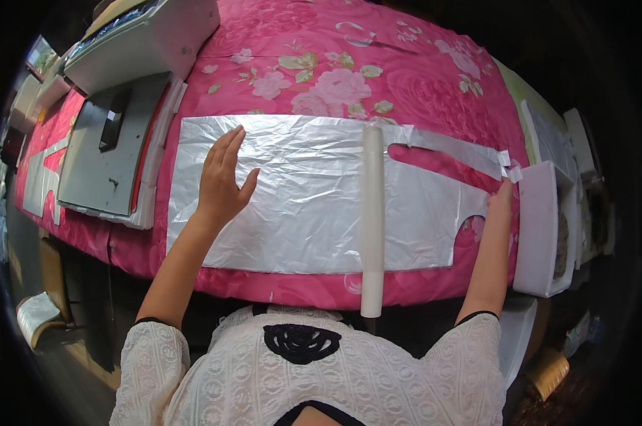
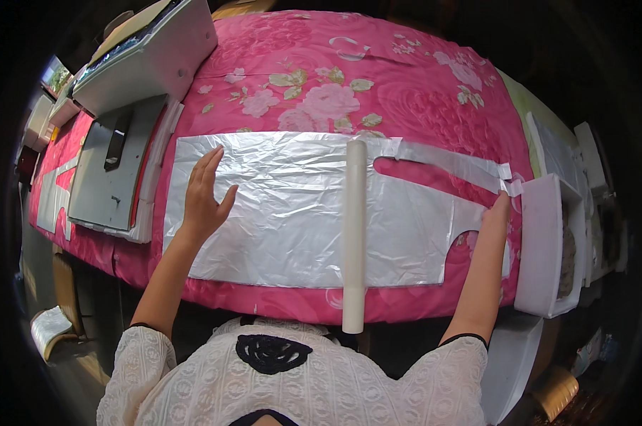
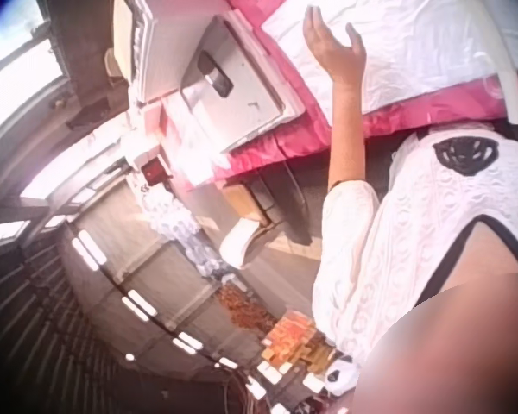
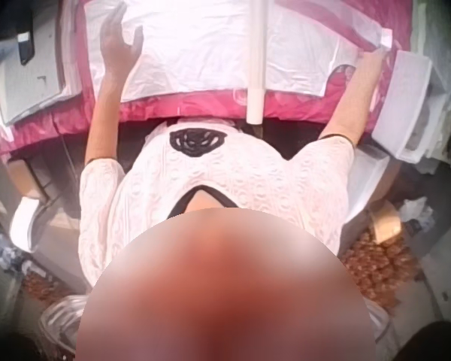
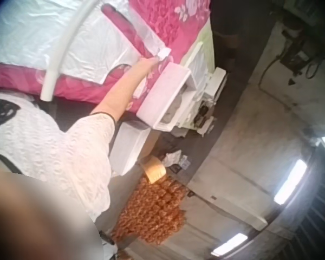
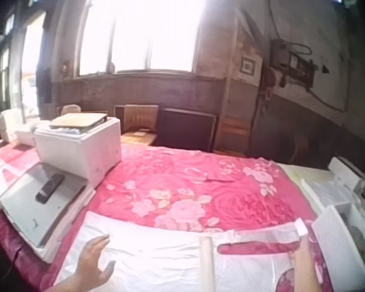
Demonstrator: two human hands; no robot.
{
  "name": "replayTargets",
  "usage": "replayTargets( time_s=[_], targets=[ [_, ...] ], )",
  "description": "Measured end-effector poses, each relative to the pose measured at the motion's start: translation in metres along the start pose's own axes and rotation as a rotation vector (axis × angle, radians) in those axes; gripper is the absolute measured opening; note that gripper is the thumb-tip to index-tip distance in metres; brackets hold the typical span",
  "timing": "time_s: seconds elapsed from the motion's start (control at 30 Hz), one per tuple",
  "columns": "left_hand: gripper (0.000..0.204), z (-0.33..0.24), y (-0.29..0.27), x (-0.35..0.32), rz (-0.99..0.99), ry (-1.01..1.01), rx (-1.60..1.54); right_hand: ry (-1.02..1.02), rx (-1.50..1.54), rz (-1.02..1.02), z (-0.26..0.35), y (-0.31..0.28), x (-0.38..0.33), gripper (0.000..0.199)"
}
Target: The person wraps small white rectangular items in clear plastic film on a pink floral tablecloth. They unroll the film, place an item on it, fold the film around the item, and set the wrapped unit aside. The person repeats this process for several items, arranging the finished wrapped units in a grid pattern on the table.
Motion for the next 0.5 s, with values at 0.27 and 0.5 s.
replayTargets(
  time_s=[0.27, 0.5],
  targets=[
    [0.064, 0.04, 0.107, 0.052, 0.372, -0.135, 0.178, -1.312, -0.899, 0.537, -0.014, 0.111, -0.302, 0.056],
    [0.026, 0.05, 0.124, 0.06, 0.385, -0.256, -0.034, -1.535, -1.145, 1.012, -0.079, 0.133, -0.401, 0.049]
  ],
)
Point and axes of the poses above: each hand's wrist, its own x-axis towards the middle knuckle, its own y-axis out of the palm, z = x × y, the point moved 9 cm from there along x, towards the middle knuckle, and after that the axes turned 15 degrees about -x, right-handed, at the moved point
